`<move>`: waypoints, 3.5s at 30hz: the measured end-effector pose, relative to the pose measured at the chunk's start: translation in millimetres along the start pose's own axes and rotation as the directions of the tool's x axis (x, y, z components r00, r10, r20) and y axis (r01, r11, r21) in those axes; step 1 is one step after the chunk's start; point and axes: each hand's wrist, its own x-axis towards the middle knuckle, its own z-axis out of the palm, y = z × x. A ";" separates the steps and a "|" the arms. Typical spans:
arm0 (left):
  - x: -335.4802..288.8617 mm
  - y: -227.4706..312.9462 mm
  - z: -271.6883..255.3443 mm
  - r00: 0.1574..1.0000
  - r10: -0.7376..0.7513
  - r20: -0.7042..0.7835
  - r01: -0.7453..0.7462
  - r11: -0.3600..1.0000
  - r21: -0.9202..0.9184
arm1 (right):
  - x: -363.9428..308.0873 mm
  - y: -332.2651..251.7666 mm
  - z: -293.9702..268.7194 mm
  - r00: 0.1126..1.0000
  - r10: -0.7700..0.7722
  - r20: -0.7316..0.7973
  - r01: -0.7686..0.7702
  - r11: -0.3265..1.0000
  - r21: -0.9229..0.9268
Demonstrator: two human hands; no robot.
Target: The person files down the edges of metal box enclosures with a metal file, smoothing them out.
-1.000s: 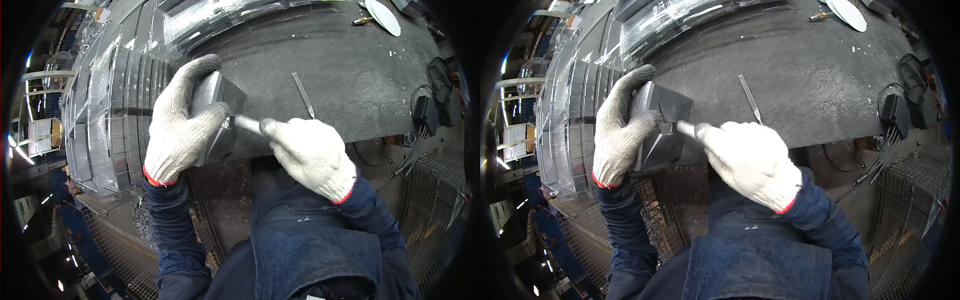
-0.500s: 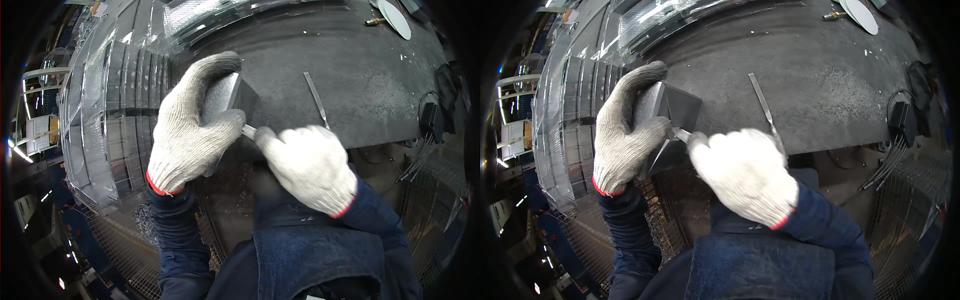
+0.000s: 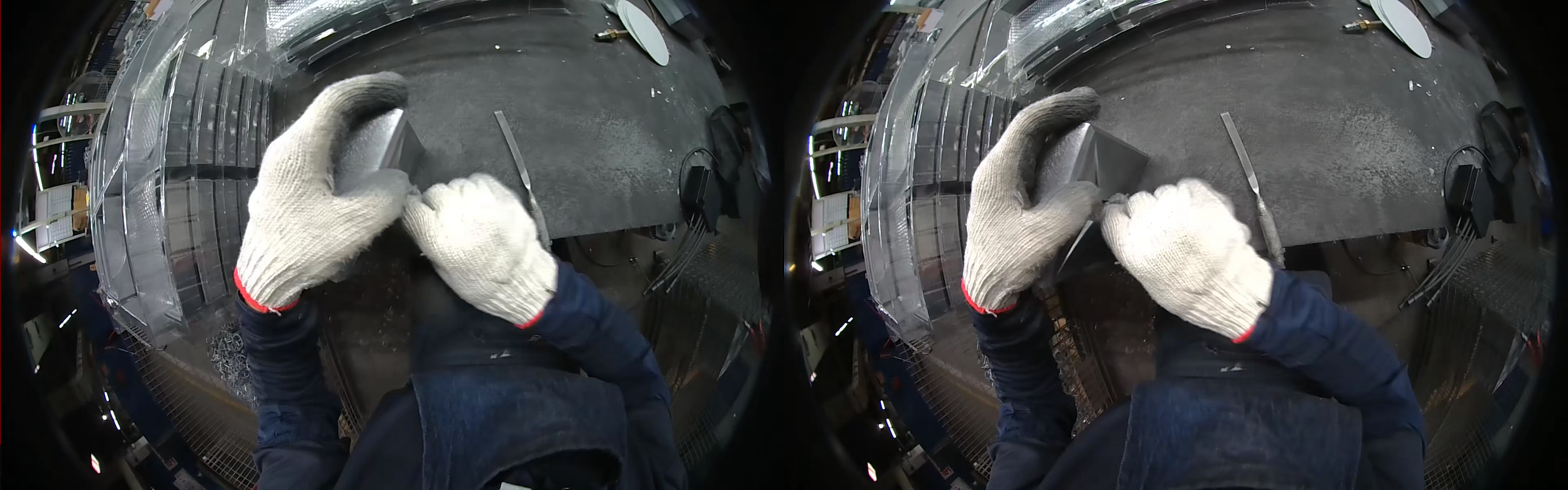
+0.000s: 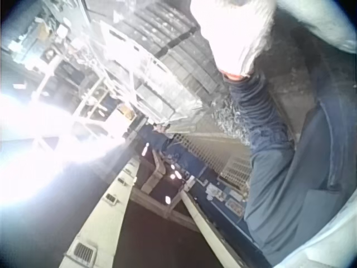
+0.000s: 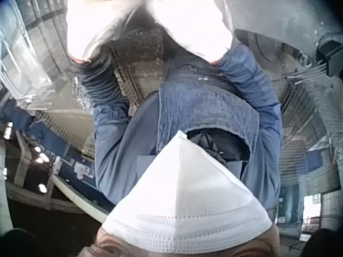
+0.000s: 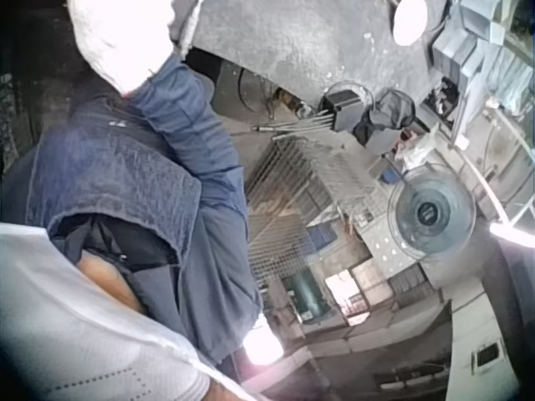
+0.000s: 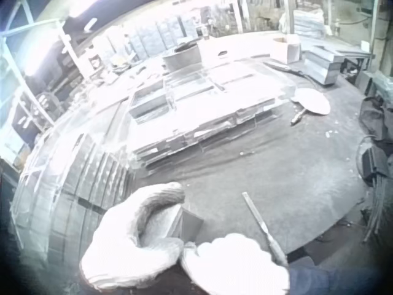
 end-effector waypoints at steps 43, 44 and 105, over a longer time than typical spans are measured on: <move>-3.8 7.3 6.5 0.999 -0.046 -0.024 0.045 0.998 -0.048 | -13.5 -5.6 0.0 0.806 0.490 0.332 -0.454 0.152 0.878; -5.5 4.4 6.2 0.999 -0.053 -0.003 0.053 0.998 -0.031 | -10.8 -2.4 -18.6 0.730 0.465 0.501 -0.574 0.020 0.818; -69.0 -26.5 39.4 0.854 0.128 -0.505 -0.117 0.992 0.053 | -6.3 9.3 -1.5 0.924 0.329 -0.197 -0.215 0.871 0.442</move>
